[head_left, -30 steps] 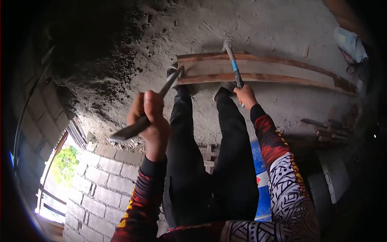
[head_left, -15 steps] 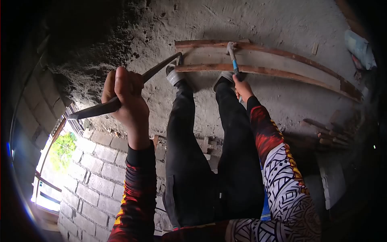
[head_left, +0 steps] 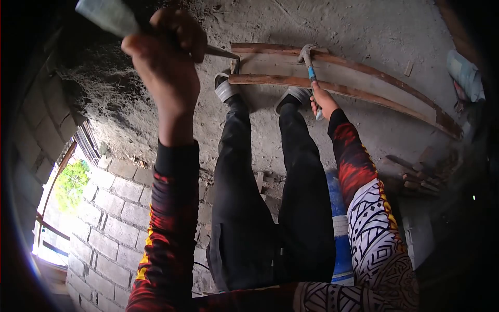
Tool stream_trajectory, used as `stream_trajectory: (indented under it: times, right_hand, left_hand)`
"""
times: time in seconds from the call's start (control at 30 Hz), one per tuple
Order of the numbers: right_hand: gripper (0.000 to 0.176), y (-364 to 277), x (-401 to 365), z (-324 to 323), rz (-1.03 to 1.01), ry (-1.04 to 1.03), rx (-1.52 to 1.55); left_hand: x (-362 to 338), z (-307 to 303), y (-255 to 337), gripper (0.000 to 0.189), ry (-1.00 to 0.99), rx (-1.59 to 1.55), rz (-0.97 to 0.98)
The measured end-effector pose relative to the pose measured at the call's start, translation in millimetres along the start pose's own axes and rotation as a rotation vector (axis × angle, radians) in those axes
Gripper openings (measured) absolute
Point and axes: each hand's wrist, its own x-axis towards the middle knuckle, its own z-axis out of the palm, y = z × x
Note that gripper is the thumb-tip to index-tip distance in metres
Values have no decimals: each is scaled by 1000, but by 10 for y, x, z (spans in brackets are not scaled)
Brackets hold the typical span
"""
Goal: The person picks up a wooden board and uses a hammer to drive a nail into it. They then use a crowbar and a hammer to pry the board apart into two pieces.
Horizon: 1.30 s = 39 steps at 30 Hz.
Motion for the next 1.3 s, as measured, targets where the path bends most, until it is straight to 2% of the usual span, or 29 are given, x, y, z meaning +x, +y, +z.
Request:
stream_trajectory:
  times: [0.07, 0.1, 0.2, 0.27, 0.3, 0.33, 0.4, 0.43, 0.53, 0.6, 0.63, 0.7, 0.73, 0.77, 0.8, 0.83, 0.93, 1.03, 1.17, 1.23, 1.3]
  right_hand:
    - [63, -68, 52, 15, 98, -10, 60]
    - [63, -59, 43, 27, 98, -9, 66]
    - [62, -46, 42, 11, 112, 5, 16]
    - [62, 49, 44, 20, 55, 2, 43]
    - [63, 72, 34, 22, 50, 43, 24]
    - [63, 115, 37, 5, 52, 45, 22]
    - [65, 188, 38, -4, 8, 114, -132]
    - [65, 194, 47, 1, 6, 108, -137]
    - [66, 256, 93, 3, 5, 116, -92]
    - [67, 295, 127, -25, 11, 65, -77]
    - [67, 299, 138, -35, 8, 66, -72]
    - [67, 319, 128, -35, -6, 92, -59]
    - [67, 337, 127, -19, -8, 89, -55]
    - [67, 363, 132, 12, -38, 108, -43]
    - [67, 384, 136, 46, -66, 128, -32]
    - [67, 424, 158, 78, -59, 126, -28]
    - [66, 481, 193, 126, -55, 178, -43]
    - [66, 482, 200, 164, -49, 151, -5]
    - [67, 517, 212, 122, -55, 194, -102]
    - [68, 532, 204, 108, -49, 193, -150]
    - [68, 568, 222, 83, -70, 190, -202]
  left_hand:
    - [-187, -189, 39, 85, -31, -27, -125]
    - [-272, -163, 74, 86, 35, 41, -97]
    - [-339, -129, 64, 76, 37, 72, -27]
    - [-209, -151, -16, 76, 12, -68, -48]
    - [-105, -75, -8, 69, -49, -93, -33]
    - [11, 0, 29, 63, -84, -62, -53]
    - [233, 91, -11, 68, 19, 171, -88]
    - [291, 203, 53, 51, -12, 68, -48]
    - [344, 384, 83, 40, 21, 43, -14]
    - [263, 436, 21, 66, 325, 102, -64]
    - [170, 124, -47, 61, 50, 65, 7]
    - [-152, -38, -34, 70, 126, -65, -64]
    - [-355, -74, -20, 77, 182, 48, -10]
    - [-547, -235, -49, 80, 89, -101, 78]
    - [-709, -295, -43, 81, 72, -106, 139]
    - [-827, -244, 14, 78, 155, -46, 140]
    - [-1148, -343, 64, 87, 188, -73, 136]
    - [-1598, -464, 54, 91, 161, 106, 96]
    - [-2288, -791, 41, 85, -33, 469, 28]
    - [-2546, -860, 116, 90, -101, 629, -110]
    - [-2816, -994, 205, 84, -282, 743, -215]
